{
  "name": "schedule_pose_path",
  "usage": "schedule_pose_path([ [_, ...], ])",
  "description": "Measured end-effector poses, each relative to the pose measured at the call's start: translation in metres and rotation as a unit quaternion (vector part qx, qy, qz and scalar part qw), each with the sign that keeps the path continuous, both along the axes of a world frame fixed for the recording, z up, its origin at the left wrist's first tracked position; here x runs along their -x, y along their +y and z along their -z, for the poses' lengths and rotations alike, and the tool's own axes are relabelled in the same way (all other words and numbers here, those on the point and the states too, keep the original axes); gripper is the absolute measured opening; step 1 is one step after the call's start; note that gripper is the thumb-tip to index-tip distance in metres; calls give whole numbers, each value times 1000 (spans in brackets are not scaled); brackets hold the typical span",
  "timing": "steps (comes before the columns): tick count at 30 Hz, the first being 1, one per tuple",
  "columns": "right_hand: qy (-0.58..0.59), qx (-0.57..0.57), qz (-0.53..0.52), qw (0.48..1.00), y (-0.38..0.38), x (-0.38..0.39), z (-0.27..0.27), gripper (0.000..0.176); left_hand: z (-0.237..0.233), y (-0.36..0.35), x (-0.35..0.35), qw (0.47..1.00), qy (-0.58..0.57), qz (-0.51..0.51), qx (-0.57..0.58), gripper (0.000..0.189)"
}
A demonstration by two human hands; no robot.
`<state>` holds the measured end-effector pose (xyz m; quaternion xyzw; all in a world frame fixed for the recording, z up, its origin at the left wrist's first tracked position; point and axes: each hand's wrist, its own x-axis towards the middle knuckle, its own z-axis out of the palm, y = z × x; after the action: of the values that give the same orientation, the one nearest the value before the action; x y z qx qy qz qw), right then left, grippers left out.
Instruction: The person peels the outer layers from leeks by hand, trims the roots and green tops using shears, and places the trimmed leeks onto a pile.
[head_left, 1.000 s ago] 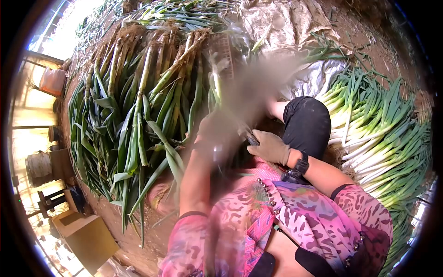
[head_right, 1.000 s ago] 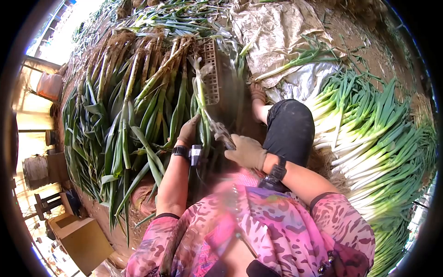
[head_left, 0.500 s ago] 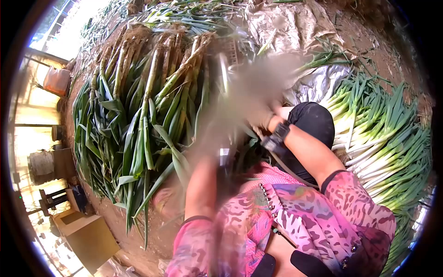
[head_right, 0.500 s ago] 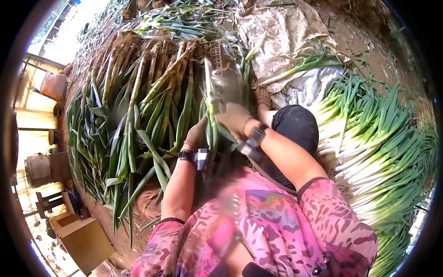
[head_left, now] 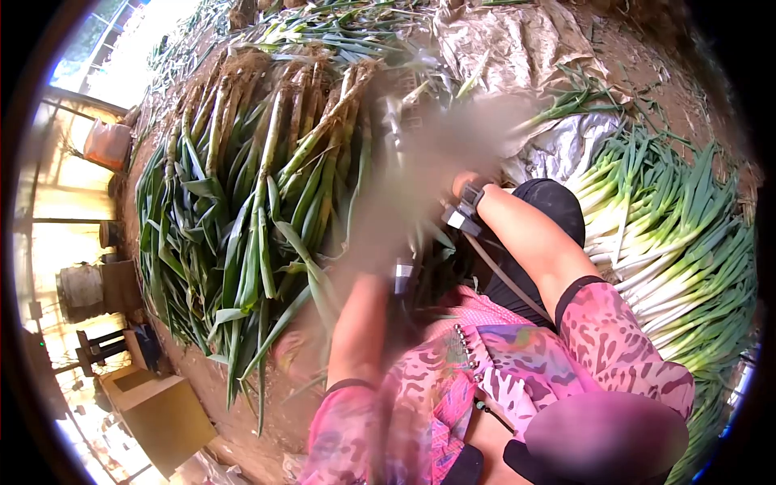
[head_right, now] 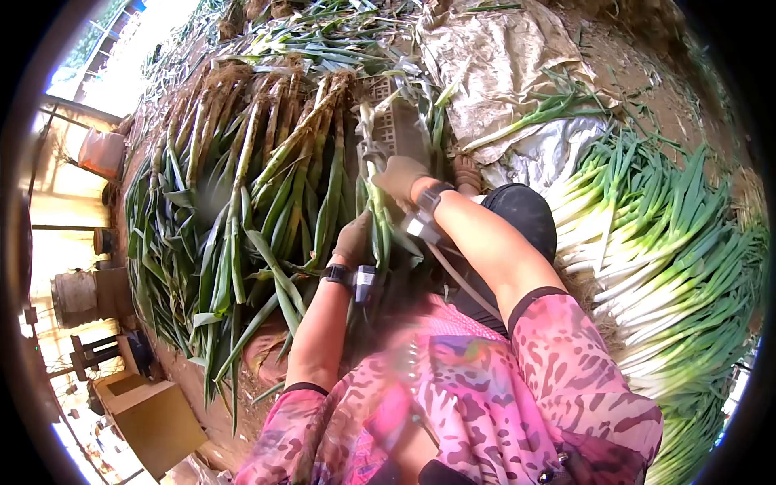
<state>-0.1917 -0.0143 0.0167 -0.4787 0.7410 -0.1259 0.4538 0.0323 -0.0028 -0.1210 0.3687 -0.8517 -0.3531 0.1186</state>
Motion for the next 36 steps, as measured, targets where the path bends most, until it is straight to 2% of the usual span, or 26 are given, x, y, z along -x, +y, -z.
schedule_pose_path([
  [2,34,43,7,998,-7,1,9,49,-15,3,5,999,-23,19,-29,35],
  [3,47,90,4,995,-2,2,11,48,-22,2,8,992,-36,-1,-118,36],
  [5,15,-25,23,999,7,-6,-34,48,-22,5,8,998,-39,9,-45,35],
  [7,11,-52,5,999,13,-8,-37,48,-24,3,11,994,-43,-71,-76,37],
  [8,3,-53,-4,999,16,-8,-33,48,-29,-2,15,976,-46,-156,-144,39],
  [9,-1,-45,-11,999,20,-9,-24,48,-34,0,18,963,-78,-215,-144,43],
  [10,-8,-32,-19,999,24,-9,-13,49,-69,4,28,944,-107,-274,-147,47],
  [11,-14,-19,-27,999,27,-9,-3,49,-105,6,31,952,-91,-289,-49,47],
  [12,-19,-8,-32,999,31,-9,6,49,-122,3,30,950,-74,-300,50,47],
  [14,-21,8,-41,999,38,-11,21,50,-100,-21,6,925,-170,-284,188,49],
  [15,-20,16,-45,999,42,-12,28,50,-105,-25,1,915,-232,-288,161,49],
  [18,-9,41,-51,998,54,-18,51,51,-124,-26,2,912,-311,-267,12,45],
  [19,-3,48,-52,997,59,-20,60,52,-128,-23,8,906,-335,-258,27,40],
  [21,10,71,-53,996,67,-21,78,53,-89,-26,10,911,-307,-231,147,38],
  [23,29,88,-44,995,78,-24,66,54,-73,-26,16,915,-262,-194,237,43],
  [25,38,61,-5,997,96,-28,19,55,-90,-27,25,927,-240,-286,38,48],
  [26,50,60,17,997,103,-29,12,55,-98,-28,29,916,-225,-326,-63,52],
  [27,63,60,37,996,108,-28,8,55,-92,-31,28,915,-241,-321,-47,59],
  [30,78,46,65,994,110,-20,20,54,-113,-31,34,906,-218,-346,-112,61],
  [31,70,40,60,995,105,-18,26,54,-82,-40,25,913,-211,-342,-76,52],
  [32,62,34,53,996,101,-16,30,54,-76,-47,15,920,-143,-324,-170,48],
  [33,20,-38,34,998,93,-17,11,54,-74,-55,5,914,-73,-302,-261,43],
  [35,52,15,18,998,86,-22,31,53,-124,-48,7,862,45,-287,-416,30],
  [36,68,41,9,997,83,-24,39,52,-180,-33,11,839,86,-268,-466,29],
])
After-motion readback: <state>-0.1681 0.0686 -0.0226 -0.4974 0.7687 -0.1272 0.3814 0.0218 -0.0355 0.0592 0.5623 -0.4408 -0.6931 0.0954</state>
